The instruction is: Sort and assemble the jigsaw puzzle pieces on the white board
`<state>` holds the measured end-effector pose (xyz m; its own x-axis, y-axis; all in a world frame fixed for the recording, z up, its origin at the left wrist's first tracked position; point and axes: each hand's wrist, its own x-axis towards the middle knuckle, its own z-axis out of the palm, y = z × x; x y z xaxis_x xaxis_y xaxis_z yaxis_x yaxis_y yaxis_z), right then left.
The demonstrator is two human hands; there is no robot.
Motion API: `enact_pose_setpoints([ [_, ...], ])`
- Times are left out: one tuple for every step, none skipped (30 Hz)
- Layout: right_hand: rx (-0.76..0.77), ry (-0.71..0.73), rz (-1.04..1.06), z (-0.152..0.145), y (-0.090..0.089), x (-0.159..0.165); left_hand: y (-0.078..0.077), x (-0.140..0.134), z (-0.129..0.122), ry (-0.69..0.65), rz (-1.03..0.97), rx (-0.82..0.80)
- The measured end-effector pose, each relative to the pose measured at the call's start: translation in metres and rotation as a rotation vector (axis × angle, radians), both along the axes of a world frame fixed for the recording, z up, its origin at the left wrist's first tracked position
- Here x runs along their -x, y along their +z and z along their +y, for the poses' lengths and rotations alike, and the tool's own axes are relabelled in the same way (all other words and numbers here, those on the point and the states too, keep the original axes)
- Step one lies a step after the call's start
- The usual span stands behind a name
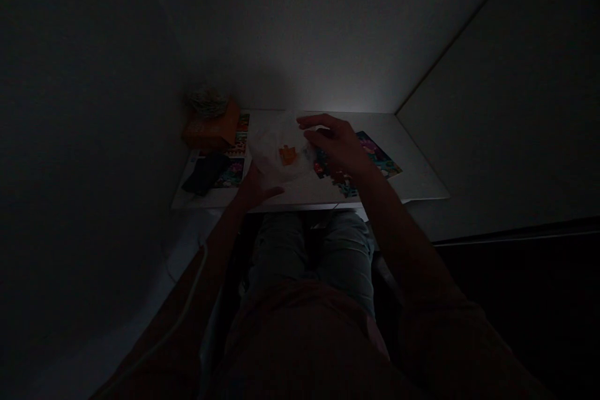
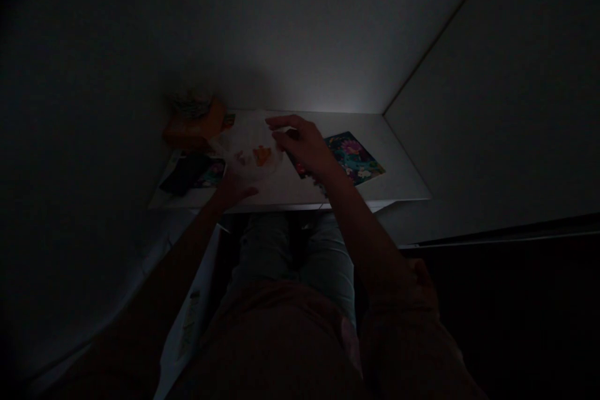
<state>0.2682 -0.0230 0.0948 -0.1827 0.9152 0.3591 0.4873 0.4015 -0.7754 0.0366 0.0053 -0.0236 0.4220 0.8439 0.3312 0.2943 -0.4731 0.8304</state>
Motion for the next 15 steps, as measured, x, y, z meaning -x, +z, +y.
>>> enact_pose_setpoints([
  [-0.003,-0.007,-0.007,0.001,0.0006,-0.0006,0.0007,0.0001,-0.0012,0.022,0.008,0.008],
  [-0.009,-0.015,-0.017,0.002,0.0008,-0.0011,0.0012,-0.0002,-0.0022,0.035,0.019,0.013],
  [-0.018,-0.02,-0.03,0.0029,0.0008,-0.0015,0.0014,-0.0009,-0.0026,0.047,0.025,0.011],
  [-0.029,-0.016,-0.046,0.0036,0.0007,-0.0017,0.0012,-0.0018,-0.0026,0.057,0.025,-0.002],
  [-0.044,-0.007,-0.063,0.0043,0.0005,-0.0017,0.0005,-0.0027,-0.0021,0.063,0.021,-0.02],
  [-0.06,0.001,-0.081,0.0048,0.0003,-0.0015,-0.0005,-0.0035,-0.0013,0.065,0.013,-0.03],
  [-0.077,0.006,-0.099,0.0053,0.0001,-0.0012,-0.0017,-0.004,-0.0004,0.066,0.003,-0.027],
  [-0.091,0.008,-0.116,0.0059,0.0,-0.001,-0.0031,-0.004,0.0004,0.064,-0.007,-0.012],
  [-0.102,0.007,-0.134,0.0066,0.0001,-0.001,-0.0043,-0.0035,0.001,0.063,-0.014,0.009],
  [-0.113,0.002,-0.15,0.0073,0.0005,-0.0013,-0.0051,-0.0026,0.0012,0.07,-0.018,0.028],
  [-0.125,-0.004,-0.164,0.0081,0.0012,-0.0018,-0.0054,-0.0012,0.0011,0.091,-0.019,0.038],
  [-0.135,-0.007,-0.176,0.0087,0.0023,-0.0025,-0.0053,0.0005,0.0009,0.124,-0.016,0.033],
  [-0.142,-0.007,-0.186,0.0091,0.0037,-0.0034,-0.0048,0.0021,0.0008,0.154,-0.012,0.015],
  [-0.14,-0.006,-0.193,0.0093,0.0051,-0.0042,-0.004,0.0037,0.001,0.178,-0.013,-0.007],
  [-0.132,-0.003,-0.193,0.0091,0.0064,-0.005,-0.0033,0.0049,0.0016,0.191,-0.023,-0.025],
])
